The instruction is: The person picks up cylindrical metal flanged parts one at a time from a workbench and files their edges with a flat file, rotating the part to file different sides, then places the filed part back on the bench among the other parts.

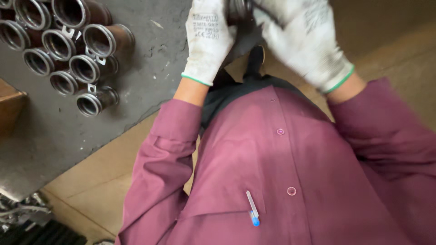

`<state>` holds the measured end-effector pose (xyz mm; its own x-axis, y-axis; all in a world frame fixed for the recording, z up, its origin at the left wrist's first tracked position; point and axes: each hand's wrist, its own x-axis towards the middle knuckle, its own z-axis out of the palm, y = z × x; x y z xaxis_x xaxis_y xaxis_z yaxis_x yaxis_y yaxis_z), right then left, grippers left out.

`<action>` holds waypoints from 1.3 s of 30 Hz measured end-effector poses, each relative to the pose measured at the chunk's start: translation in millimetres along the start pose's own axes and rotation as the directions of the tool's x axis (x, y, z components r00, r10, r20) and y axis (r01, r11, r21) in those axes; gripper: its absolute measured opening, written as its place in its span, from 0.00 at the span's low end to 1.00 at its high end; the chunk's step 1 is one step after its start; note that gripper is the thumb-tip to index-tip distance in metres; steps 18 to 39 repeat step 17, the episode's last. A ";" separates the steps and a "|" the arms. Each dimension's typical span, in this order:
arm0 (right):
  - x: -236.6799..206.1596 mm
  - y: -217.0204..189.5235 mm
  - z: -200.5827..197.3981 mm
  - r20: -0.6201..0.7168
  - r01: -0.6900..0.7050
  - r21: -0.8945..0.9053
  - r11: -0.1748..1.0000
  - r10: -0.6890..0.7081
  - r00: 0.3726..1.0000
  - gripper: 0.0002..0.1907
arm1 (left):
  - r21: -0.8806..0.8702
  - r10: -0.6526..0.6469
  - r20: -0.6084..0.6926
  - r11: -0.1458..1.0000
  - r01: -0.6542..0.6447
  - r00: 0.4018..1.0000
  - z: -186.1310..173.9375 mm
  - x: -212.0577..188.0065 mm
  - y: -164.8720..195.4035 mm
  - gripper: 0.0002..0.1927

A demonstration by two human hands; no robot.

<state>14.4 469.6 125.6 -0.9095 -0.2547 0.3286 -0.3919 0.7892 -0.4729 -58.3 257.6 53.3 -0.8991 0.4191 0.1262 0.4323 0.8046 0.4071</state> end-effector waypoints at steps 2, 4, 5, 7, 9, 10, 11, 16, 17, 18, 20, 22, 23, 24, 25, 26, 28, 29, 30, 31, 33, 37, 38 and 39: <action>-7.4 8.1 -4.5 0.047 -0.041 0.145 0.989 0.034 0.998 0.15 | -0.001 -0.002 0.028 1.000 0.002 1.000 -4.6 -3.5 -1.4 0.24; -26.5 2.0 -17.0 0.141 -0.172 0.216 0.961 0.144 0.979 0.18 | -0.012 -0.003 0.036 1.000 0.004 0.999 -0.8 -0.8 2.6 0.25; -31.3 0.5 -22.4 0.201 -0.252 0.239 0.938 0.206 0.958 0.20 | -0.009 -0.004 0.030 1.000 0.004 1.000 0.8 2.7 3.3 0.27; -34.6 -3.6 -17.2 0.188 -0.259 0.225 0.939 0.219 0.958 0.20 | 0.003 -0.022 0.034 1.000 0.022 0.999 -1.5 -5.7 -0.8 0.27; -39.5 -5.4 -5.5 0.132 -0.199 0.241 0.950 0.171 0.976 0.19 | -0.012 0.009 0.056 1.000 -0.008 0.998 0.6 -9.7 0.1 0.26; -28.0 6.1 8.9 0.081 -0.111 0.245 0.963 0.094 0.992 0.18 | -0.020 -0.008 0.057 1.000 0.010 0.998 2.1 -5.1 1.0 0.27; -20.8 17.6 15.3 0.054 -0.049 0.270 0.962 0.036 0.998 0.17 | -0.027 -0.030 0.051 0.999 0.032 0.998 1.5 -1.6 0.2 0.28; -38.2 39.4 28.2 0.074 -0.049 0.356 0.933 0.024 0.997 0.21 | -0.004 -0.002 0.079 1.000 0.002 0.997 -0.4 -6.0 2.3 0.30; -50.2 38.3 25.4 0.109 -0.098 0.335 0.937 0.065 0.992 0.23 | -0.004 -0.014 0.075 1.000 0.014 0.997 0.2 -4.3 2.8 0.30; -50.2 38.3 25.4 0.109 -0.098 0.335 0.937 0.065 0.992 0.23 | -0.004 -0.014 0.075 1.000 0.014 0.997 0.2 -4.3 2.8 0.30; -50.2 38.3 25.4 0.109 -0.098 0.335 0.937 0.065 0.992 0.23 | -0.004 -0.014 0.075 1.000 0.014 0.997 0.2 -4.3 2.8 0.30; -50.2 38.3 25.4 0.109 -0.098 0.335 0.937 0.065 0.992 0.23 | -0.004 -0.014 0.075 1.000 0.014 0.997 0.2 -4.3 2.8 0.30; -50.2 38.3 25.4 0.109 -0.098 0.335 0.937 0.065 0.992 0.23 | -0.004 -0.014 0.075 1.000 0.014 0.997 0.2 -4.3 2.8 0.30; -50.2 38.3 25.4 0.109 -0.098 0.335 0.937 0.065 0.992 0.23 | -0.004 -0.014 0.075 1.000 0.014 0.997 0.2 -4.3 2.8 0.30; -50.2 38.3 25.4 0.109 -0.098 0.335 0.937 0.065 0.992 0.23 | -0.004 -0.014 0.075 1.000 0.014 0.997 0.2 -4.3 2.8 0.30; -50.2 38.3 25.4 0.109 -0.098 0.335 0.937 0.065 0.992 0.23 | -0.004 -0.014 0.075 1.000 0.014 0.997 0.2 -4.3 2.8 0.30; -50.2 38.3 25.4 0.109 -0.098 0.335 0.937 0.065 0.992 0.23 | -0.004 -0.014 0.075 1.000 0.014 0.997 0.2 -4.3 2.8 0.30; -50.2 38.3 25.4 0.109 -0.098 0.335 0.937 0.065 0.992 0.23 | -0.004 -0.014 0.075 1.000 0.014 0.997 0.2 -4.3 2.8 0.30; -50.2 38.3 25.4 0.109 -0.098 0.335 0.937 0.065 0.992 0.23 | -0.004 -0.014 0.075 1.000 0.014 0.997 0.2 -4.3 2.8 0.30; -50.2 38.3 25.4 0.109 -0.098 0.335 0.937 0.065 0.992 0.23 | -0.004 -0.014 0.075 1.000 0.014 0.997 0.2 -4.3 2.8 0.30; -50.2 38.3 25.4 0.109 -0.098 0.335 0.937 0.065 0.992 0.23 | -0.004 -0.014 0.075 1.000 0.014 0.997 0.2 -4.3 2.8 0.30; -50.2 38.3 25.4 0.109 -0.098 0.335 0.937 0.065 0.992 0.23 | -0.004 -0.014 0.075 1.000 0.014 0.997 0.2 -4.3 2.8 0.30; -50.2 38.3 25.4 0.109 -0.098 0.335 0.937 0.065 0.992 0.23 | -0.004 -0.014 0.075 1.000 0.014 0.997 0.2 -4.3 2.8 0.30; -50.2 38.3 25.4 0.109 -0.098 0.335 0.937 0.065 0.992 0.23 | -0.004 -0.014 0.075 1.000 0.014 0.997 0.2 -4.3 2.8 0.30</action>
